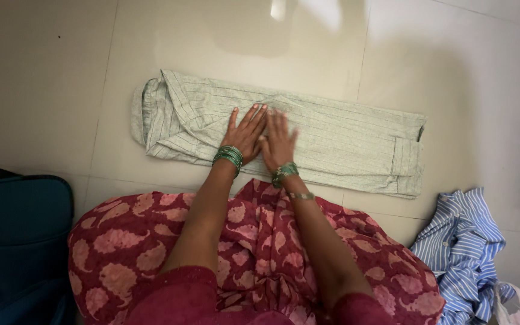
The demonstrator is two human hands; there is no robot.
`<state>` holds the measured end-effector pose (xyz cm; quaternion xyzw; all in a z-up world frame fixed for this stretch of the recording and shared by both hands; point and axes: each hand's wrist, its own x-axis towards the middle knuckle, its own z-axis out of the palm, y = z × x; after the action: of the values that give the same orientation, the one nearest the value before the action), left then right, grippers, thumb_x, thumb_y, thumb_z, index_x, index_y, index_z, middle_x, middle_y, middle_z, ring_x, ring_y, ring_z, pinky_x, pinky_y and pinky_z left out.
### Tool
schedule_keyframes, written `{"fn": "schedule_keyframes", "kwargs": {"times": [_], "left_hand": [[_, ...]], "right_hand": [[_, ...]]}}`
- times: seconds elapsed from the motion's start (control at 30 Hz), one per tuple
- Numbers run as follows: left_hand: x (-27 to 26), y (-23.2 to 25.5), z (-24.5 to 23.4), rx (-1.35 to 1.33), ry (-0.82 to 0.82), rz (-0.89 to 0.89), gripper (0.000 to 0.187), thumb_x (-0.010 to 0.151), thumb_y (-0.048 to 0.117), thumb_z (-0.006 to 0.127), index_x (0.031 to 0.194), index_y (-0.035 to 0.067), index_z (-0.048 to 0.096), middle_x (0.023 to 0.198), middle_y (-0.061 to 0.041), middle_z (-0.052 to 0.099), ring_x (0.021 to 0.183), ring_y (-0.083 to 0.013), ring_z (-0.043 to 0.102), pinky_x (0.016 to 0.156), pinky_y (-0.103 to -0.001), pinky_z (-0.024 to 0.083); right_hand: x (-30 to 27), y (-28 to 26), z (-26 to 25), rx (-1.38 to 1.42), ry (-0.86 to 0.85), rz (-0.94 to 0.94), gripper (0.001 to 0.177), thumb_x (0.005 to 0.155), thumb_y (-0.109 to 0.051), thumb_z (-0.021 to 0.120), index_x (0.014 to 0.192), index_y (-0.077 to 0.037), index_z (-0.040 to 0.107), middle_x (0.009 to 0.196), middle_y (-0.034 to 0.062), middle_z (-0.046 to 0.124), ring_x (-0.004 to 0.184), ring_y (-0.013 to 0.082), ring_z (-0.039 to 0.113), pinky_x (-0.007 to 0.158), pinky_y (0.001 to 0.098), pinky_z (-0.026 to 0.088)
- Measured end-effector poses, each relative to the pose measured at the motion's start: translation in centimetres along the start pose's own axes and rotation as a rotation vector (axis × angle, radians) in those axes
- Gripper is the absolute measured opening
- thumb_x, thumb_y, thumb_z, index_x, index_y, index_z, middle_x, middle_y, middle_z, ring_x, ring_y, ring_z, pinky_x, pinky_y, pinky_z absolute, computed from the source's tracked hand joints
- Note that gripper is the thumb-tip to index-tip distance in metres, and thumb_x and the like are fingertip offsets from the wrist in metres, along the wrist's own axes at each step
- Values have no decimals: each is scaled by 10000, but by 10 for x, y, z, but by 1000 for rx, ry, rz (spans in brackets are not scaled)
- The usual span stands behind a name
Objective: The person folds a light-colored striped shirt on the floor, smoothing it out and folding it into a compact square. They then place the folded shirt into a teal suitcase. Finally, the person picks up a blue and white striped shirt and begins to fold it.
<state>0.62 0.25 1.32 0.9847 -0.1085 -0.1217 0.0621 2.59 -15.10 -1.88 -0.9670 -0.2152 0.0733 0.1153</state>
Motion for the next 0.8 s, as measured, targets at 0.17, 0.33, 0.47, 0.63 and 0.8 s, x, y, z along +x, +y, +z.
{"fn": "schedule_keyframes", "kwargs": {"times": [0.17,0.33,0.47,0.63,0.8], "left_hand": [[-1,2,-1,-59,37,-27,674,1035,467,241,1628,212,48,1701,46,19,1546,-125,-5,1234,-557,-11],[-4,3,-2,-75,77,-30,656,1030,459,224,1620,228,53,1697,69,44,1543,-111,36,1241,-532,2],[-8,4,-2,-62,120,-37,650,1050,445,257,1634,217,87,1705,55,78,1561,-118,73,1258,-535,25],[-8,3,0,-52,205,-15,670,1039,432,331,1631,190,132,1702,39,117,1554,-133,96,1239,-549,40],[-11,5,-3,-104,205,-34,673,1023,420,370,1627,221,152,1698,41,143,1550,-131,124,1247,-551,43]], "right_hand": [[14,5,-22,-155,-113,-41,720,1047,-551,257,1628,-174,62,1704,3,-20,1560,161,-34,1251,481,-68],[9,51,-49,-219,-130,35,695,1074,-521,226,1638,-161,38,1714,-2,-67,1558,159,-83,1262,453,-64],[4,101,-59,-155,-45,58,689,1074,-506,210,1629,-130,51,1717,29,-42,1563,185,-61,1259,447,-44],[-8,161,-68,-185,-37,111,685,1059,-524,177,1630,-157,85,1729,9,11,1579,162,-18,1283,446,-13],[-22,218,-92,-129,15,226,698,1057,-497,181,1635,-116,91,1733,36,17,1585,204,2,1276,467,-13]]}}
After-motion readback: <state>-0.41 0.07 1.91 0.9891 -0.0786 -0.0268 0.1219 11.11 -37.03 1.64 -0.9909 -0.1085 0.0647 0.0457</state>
